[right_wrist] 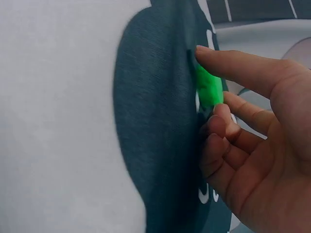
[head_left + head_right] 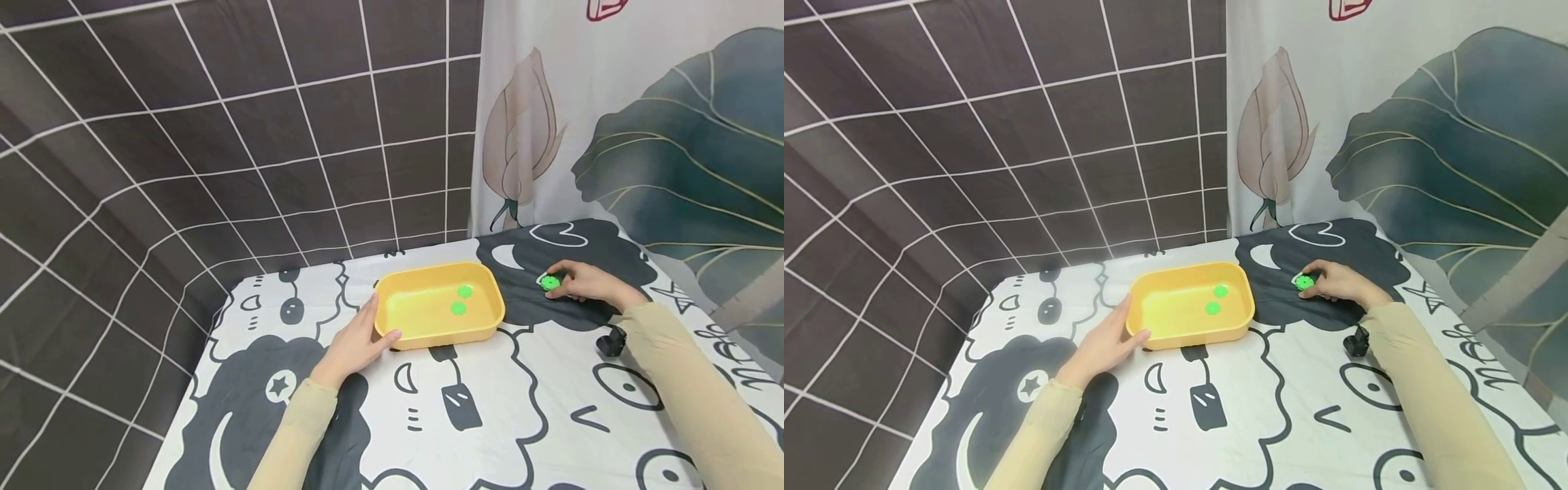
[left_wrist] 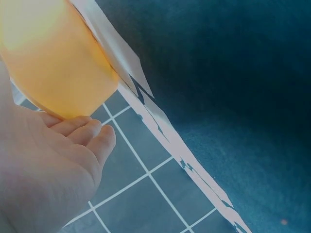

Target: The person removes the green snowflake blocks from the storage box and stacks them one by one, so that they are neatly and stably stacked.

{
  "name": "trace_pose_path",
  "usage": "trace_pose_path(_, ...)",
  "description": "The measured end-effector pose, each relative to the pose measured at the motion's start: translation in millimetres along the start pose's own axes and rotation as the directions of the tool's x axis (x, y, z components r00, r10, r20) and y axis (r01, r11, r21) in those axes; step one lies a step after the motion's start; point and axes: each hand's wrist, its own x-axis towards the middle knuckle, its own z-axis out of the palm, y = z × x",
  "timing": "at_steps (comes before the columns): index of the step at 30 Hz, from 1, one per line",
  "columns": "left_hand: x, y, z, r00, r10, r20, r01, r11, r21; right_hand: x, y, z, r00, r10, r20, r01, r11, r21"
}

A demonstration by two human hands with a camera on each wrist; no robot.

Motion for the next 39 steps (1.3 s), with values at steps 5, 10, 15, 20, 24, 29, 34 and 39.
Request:
trace_pose_path(5, 0.4, -0.6, 0.6, 1.0, 0.004, -0.003, -0.004, 1.0, 0.005, -2.7, -6, -9, 1.0, -0.001, 0.009, 0.001, 0.999, 0.039)
trace_pose_path(10, 0.3, -1.3, 1.7, 1.0, 0.001, -0.005, -0.001, 1.0, 0.006, -0.1, -16, -17, 0.999, -0.026, 0.02, 0.024, 0.997, 0.077)
trace_pose_path(15, -0.2, -1.1, 2.1, 1.0, -0.008, -0.002, 0.008, 1.0, 0.0, 7.4, -27, -22, 0.997, -0.078, 0.008, 0.077, 0.995, 0.056)
trace_pose_path(20, -0.9, -1.1, 2.1, 1.0, -0.009, 0.001, 0.009, 1.0, -0.004, 15.6, -43, -20, 0.994, -0.108, 0.003, 0.107, 0.993, 0.051)
trace_pose_path(24, -0.9, -1.4, 1.7, 1.0, -0.003, -0.004, 0.003, 1.0, 0.004, 20.9, -60, -17, 0.992, -0.128, 0.01, 0.127, 0.99, 0.057)
trace_pose_path(29, -1.0, -1.3, 1.5, 1.0, 0.017, -0.018, -0.016, 1.0, 0.026, 28.3, -79, -15, 0.988, -0.151, 0.034, 0.148, 0.986, 0.079)
trace_pose_path(34, -1.0, -1.4, 1.3, 0.999, 0.035, -0.028, -0.034, 0.999, 0.034, 36.7, -95, -11, 0.983, -0.171, 0.063, 0.165, 0.983, 0.083)
trace_pose_path(39, -0.8, -1.5, 1.1, 0.999, 0.044, -0.03, -0.043, 0.998, 0.041, 42.0, -115, -7, 0.976, -0.192, 0.097, 0.184, 0.979, 0.092)
